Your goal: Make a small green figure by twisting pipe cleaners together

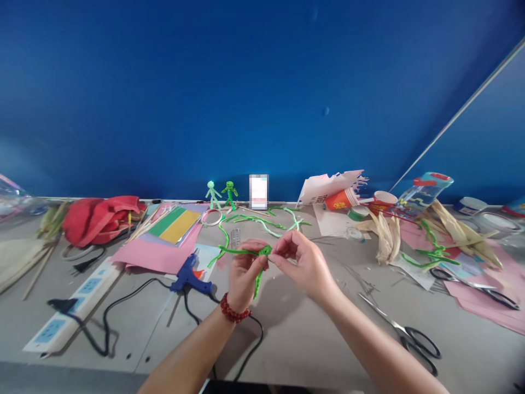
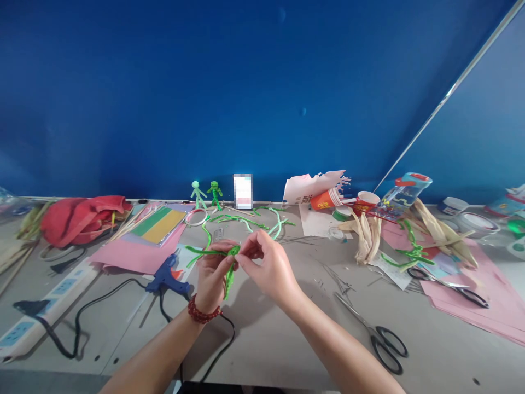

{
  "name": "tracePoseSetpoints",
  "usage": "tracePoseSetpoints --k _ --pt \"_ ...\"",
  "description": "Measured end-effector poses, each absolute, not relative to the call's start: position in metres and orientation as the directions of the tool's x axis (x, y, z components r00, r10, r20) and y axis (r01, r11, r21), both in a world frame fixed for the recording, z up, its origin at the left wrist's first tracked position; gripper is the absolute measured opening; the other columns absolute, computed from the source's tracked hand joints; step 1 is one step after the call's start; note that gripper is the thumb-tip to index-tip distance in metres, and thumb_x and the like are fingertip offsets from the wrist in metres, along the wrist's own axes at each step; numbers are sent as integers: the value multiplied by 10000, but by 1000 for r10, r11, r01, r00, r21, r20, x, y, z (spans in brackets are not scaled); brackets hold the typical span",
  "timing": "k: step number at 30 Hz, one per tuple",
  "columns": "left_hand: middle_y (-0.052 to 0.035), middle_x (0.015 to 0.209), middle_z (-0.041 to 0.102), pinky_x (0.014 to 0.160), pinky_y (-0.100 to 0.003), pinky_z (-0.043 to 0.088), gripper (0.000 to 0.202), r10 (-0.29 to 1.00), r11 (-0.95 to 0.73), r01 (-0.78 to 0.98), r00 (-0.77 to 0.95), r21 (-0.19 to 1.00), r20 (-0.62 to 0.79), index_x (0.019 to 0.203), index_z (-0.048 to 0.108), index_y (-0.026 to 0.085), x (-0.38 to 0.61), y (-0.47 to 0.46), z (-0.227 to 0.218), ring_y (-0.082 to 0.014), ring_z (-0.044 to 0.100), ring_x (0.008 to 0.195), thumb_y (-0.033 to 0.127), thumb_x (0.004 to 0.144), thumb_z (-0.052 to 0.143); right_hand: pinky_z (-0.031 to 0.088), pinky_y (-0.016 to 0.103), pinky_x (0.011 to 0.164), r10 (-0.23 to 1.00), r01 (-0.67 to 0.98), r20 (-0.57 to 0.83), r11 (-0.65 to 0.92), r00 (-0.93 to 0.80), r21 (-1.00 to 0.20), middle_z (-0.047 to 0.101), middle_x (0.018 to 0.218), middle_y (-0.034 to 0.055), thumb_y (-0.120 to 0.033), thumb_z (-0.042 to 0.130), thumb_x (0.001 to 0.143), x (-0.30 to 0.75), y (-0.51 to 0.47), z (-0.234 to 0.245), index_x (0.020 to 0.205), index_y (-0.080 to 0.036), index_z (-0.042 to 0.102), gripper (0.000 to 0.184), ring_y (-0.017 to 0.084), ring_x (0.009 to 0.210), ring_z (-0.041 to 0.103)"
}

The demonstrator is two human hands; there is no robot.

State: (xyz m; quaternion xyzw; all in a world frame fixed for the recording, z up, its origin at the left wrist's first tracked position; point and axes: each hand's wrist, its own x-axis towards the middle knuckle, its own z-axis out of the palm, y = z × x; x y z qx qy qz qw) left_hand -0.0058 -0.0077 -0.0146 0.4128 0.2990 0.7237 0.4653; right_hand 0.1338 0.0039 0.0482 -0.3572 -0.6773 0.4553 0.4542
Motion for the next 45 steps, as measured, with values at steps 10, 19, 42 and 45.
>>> tracePoseSetpoints --k 10,19,42,45 --pt "-34 923 609 511 -206 479 135 925 -380 -476 -219 793 312 832 661 200 -6 -11 -6 -100 568 650 258 752 754 548 282 703 901 109 290 340 -322 -934 669 858 17 -192 677 782 145 7 54 882 -203 557 157 143 744 658" --pt "-45 953 596 542 -204 491 85 896 -443 -438 -189 783 401 878 666 206 -10 -10 -11 -108 581 703 206 801 703 551 275 696 904 129 311 360 -292 -924 691 804 6 -149 646 787 138 -3 56 882 -205 566 136 149 736 687" --pt "-50 971 618 543 -203 483 99 863 -505 -389 -215 771 457 892 686 235 -11 -9 -14 -121 587 737 183 808 693 558 281 703 927 -145 201 162 -316 -976 683 848 11 -192 719 740 134 8 44 847 -209 507 238 140 742 676" --pt "-47 974 622 544 -202 480 108 857 -514 -387 -217 765 467 896 689 242 -11 -9 -14 -122 587 744 182 806 696 558 277 690 927 -154 200 158 -316 -975 684 864 19 -210 723 734 134 8 45 843 -208 497 251 143 749 676"
